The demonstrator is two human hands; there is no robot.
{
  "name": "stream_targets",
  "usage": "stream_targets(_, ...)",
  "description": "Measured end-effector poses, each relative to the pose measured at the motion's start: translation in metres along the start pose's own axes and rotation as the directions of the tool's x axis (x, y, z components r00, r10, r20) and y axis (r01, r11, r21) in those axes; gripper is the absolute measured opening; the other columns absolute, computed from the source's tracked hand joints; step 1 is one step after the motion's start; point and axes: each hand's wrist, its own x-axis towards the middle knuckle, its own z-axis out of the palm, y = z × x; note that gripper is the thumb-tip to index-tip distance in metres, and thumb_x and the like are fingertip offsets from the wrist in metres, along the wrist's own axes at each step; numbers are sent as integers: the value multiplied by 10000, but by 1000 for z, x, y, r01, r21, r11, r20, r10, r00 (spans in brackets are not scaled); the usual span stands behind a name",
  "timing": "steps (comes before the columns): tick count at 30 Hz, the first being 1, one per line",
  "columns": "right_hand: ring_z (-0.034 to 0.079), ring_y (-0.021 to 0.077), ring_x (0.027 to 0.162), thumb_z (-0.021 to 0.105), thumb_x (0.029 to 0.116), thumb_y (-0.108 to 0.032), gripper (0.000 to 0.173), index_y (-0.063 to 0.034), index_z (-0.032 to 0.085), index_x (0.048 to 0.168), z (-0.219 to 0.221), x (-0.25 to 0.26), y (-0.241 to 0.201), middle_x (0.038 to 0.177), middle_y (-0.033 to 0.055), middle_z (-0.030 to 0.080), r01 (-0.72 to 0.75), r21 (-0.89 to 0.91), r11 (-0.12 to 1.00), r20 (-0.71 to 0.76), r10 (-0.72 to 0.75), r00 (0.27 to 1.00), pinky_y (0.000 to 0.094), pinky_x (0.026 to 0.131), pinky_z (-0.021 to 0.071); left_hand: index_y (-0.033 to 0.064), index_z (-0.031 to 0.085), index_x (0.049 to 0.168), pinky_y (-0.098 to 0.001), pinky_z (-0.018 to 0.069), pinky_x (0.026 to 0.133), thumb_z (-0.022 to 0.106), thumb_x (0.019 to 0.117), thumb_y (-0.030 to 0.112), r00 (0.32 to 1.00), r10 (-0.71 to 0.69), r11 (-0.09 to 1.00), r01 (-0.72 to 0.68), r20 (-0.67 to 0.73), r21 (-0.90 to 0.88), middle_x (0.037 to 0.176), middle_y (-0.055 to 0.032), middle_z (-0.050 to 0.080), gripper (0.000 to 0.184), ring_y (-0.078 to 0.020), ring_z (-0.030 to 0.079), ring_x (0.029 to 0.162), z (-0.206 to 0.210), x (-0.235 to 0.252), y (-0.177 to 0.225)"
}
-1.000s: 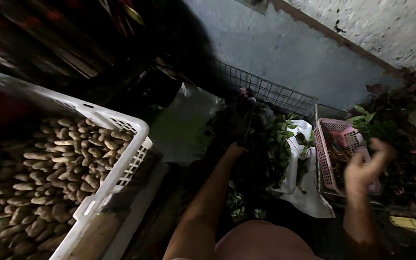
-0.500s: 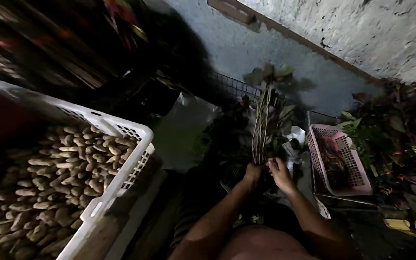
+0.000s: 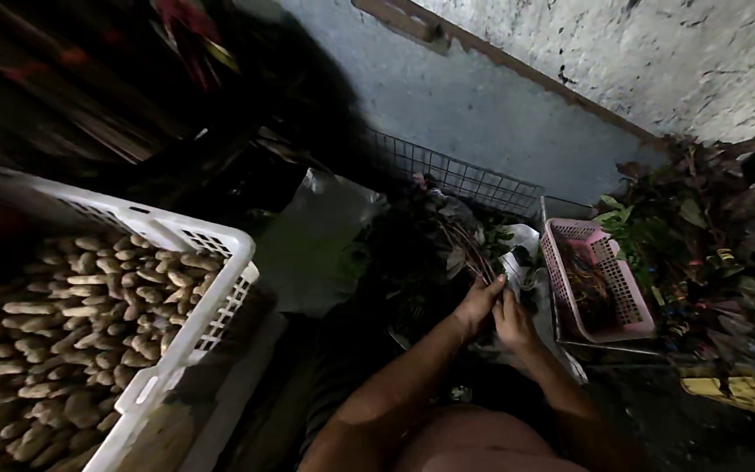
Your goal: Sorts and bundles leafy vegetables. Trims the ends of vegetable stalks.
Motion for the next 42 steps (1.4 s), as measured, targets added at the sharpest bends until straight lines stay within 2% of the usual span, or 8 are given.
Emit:
stream_targets(4,665,371,1123,427,1095,-224,418,54,524,1390,-54,9,4,1195,254,673,50,7,999,-16,-50,999,535,1002,512,-7,484,1437,-354,514,1001,581,1055,267,976,-81,844,-41,202,535,1297,-151,623,480,-173,631,1127,8,-19,59)
stream_targets(8,690,382,996,484,1092,-298,391,23,603,1281,-112,3,13,1046,241,694,163,-78,984,28,-161,987,590,912,535,81,741,993,-483,557,890,757,936,317,811,377,112,-519,447,847,1017,-77,703,243,-234,668,999,23,-46,110)
stream_targets(11,640,253,720,520,1065,-249,266,-21,636,1138,-136,-7,8,807,129,640,358,-56,932,5,-358,934,490,668,545,129,662,1341,-601,317,1165,751,914,410,667,245,-180,-683,704,708,1502,-123,525,519,-350,395,1462,26,-39,131)
stream_targets(13,527,122,578,497,1054,-274,238,-75,628,1048,-144,-7,3,689,21,535,437,73,897,-9,-437,899,337,543,479,58,653,1301,-565,399,1133,704,969,310,628,203,-214,-720,752,660,1320,-161,651,420,-356,567,1309,24,-33,131)
stream_targets(18,587,94,577,307,955,-798,825,-110,595,1308,-107,28,21,841,6,682,346,732,587,-109,-400,910,268,521,534,14,638,1161,-555,585,788,594,1038,213,783,323,-156,-510,532,846,941,-185,694,237,-367,711,865,12,-43,148)
stream_targets(29,563,415,1306,517,1057,-302,482,15,546,1418,106,88,91,1397,261,583,-351,-21,936,388,331,860,600,1089,446,88,566,1250,-298,572,624,456,1103,212,929,291,865,-152,-230,479,879,-50,700,221,-133,660,701,-92,-36,118)
stream_targets(35,615,438,1221,580,999,-398,531,12,605,1337,123,95,83,1332,247,630,-354,-301,886,327,444,834,670,976,484,59,571,1229,-277,530,573,468,1094,155,966,128,915,-27,-224,403,778,-50,610,194,-135,592,628,-120,-17,81)
stream_targets(42,592,354,1253,604,1041,-286,504,20,504,1428,83,93,112,1374,254,582,-428,249,869,508,259,821,523,1073,473,61,577,1301,-259,507,579,499,1087,169,986,22,854,66,-164,516,788,-27,595,253,-100,563,632,-141,-5,68)
